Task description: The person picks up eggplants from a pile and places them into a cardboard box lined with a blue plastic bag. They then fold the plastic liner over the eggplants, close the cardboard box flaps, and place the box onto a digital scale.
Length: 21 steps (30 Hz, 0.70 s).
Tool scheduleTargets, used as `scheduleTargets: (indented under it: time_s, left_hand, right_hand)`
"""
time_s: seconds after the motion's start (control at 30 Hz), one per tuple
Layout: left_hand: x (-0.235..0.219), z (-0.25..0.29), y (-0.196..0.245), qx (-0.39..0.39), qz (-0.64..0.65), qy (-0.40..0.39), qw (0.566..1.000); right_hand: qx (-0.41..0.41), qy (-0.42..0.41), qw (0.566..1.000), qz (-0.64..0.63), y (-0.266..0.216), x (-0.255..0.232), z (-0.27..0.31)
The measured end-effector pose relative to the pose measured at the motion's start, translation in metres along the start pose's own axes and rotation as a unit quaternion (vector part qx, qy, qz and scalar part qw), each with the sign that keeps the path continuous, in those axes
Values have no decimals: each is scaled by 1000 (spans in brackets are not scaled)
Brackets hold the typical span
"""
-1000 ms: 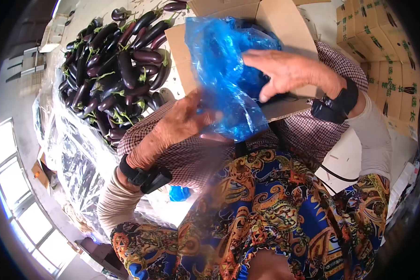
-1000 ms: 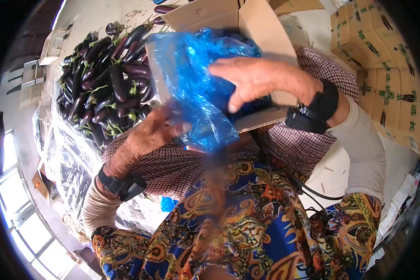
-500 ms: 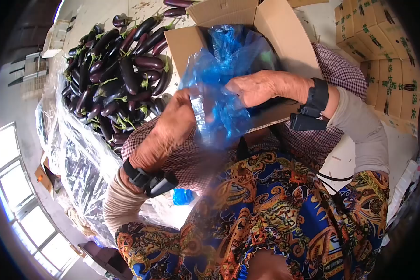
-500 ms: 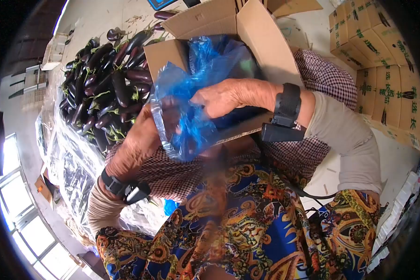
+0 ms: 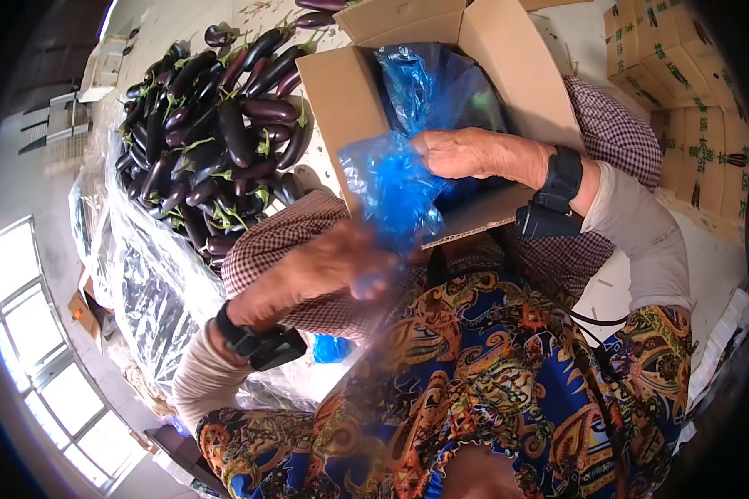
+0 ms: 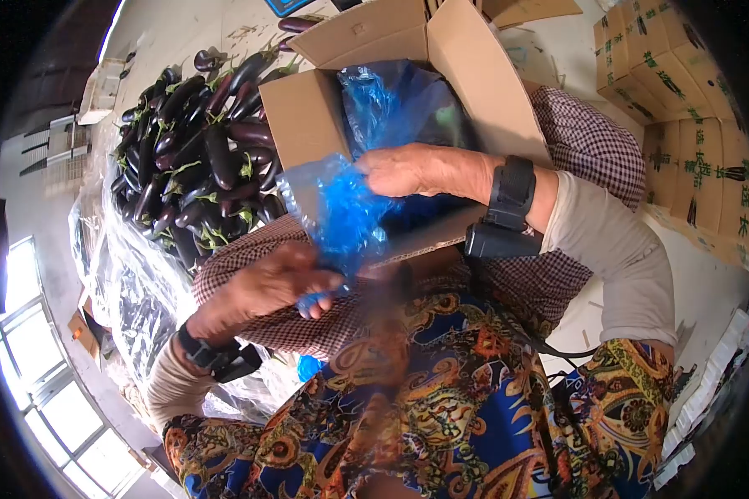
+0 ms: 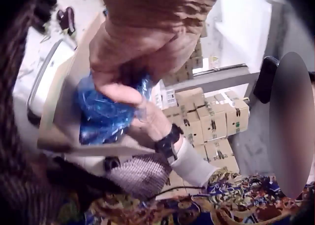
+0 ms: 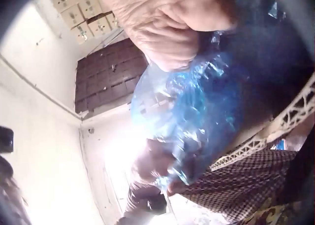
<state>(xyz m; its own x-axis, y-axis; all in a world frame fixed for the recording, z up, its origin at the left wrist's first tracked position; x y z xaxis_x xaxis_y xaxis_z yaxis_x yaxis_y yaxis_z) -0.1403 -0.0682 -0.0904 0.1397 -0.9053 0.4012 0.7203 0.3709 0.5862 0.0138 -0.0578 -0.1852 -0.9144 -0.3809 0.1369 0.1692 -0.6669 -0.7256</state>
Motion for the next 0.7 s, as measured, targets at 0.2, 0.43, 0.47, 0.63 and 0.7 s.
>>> scheduleTargets:
  time_s: [0.2, 0.43, 0.47, 0.63, 0.7]
  left_hand:
    - [-27, 7, 134, 336, 104, 167, 921]
    - [-23, -75, 110, 445, -559, 150, 683]
    - [-34, -77, 115, 394, -500, 169, 753]
    - [-60, -93, 104, 344, -440, 160, 814]
    - [-70, -95, 102, 238, -486, 219, 812]
  right_hand:
    - [61, -15, 987, -150, 35, -23, -10]
    - [-65, -82, 910, -400, 61, -35, 8]
    - [-78, -64, 898, -429, 26, -29, 46]
    - [70, 131, 988, -37, -31, -40, 110]
    - [-7, 231, 965, 121, -36, -40, 113]
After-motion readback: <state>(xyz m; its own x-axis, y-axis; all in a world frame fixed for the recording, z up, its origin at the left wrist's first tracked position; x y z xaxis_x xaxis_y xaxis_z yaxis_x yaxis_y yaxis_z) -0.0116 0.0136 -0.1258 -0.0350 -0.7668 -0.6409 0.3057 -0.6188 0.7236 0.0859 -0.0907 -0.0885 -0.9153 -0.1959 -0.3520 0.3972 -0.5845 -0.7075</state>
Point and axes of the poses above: each hand's wrist, its own z-axis away from the middle knuckle, its own x-axis out of the palm, y = z × x, the point moved 9 cm from there along -z, towards the middle knuckle, and after that the axes turned 13 degrees about x, right-handed, at the moved point
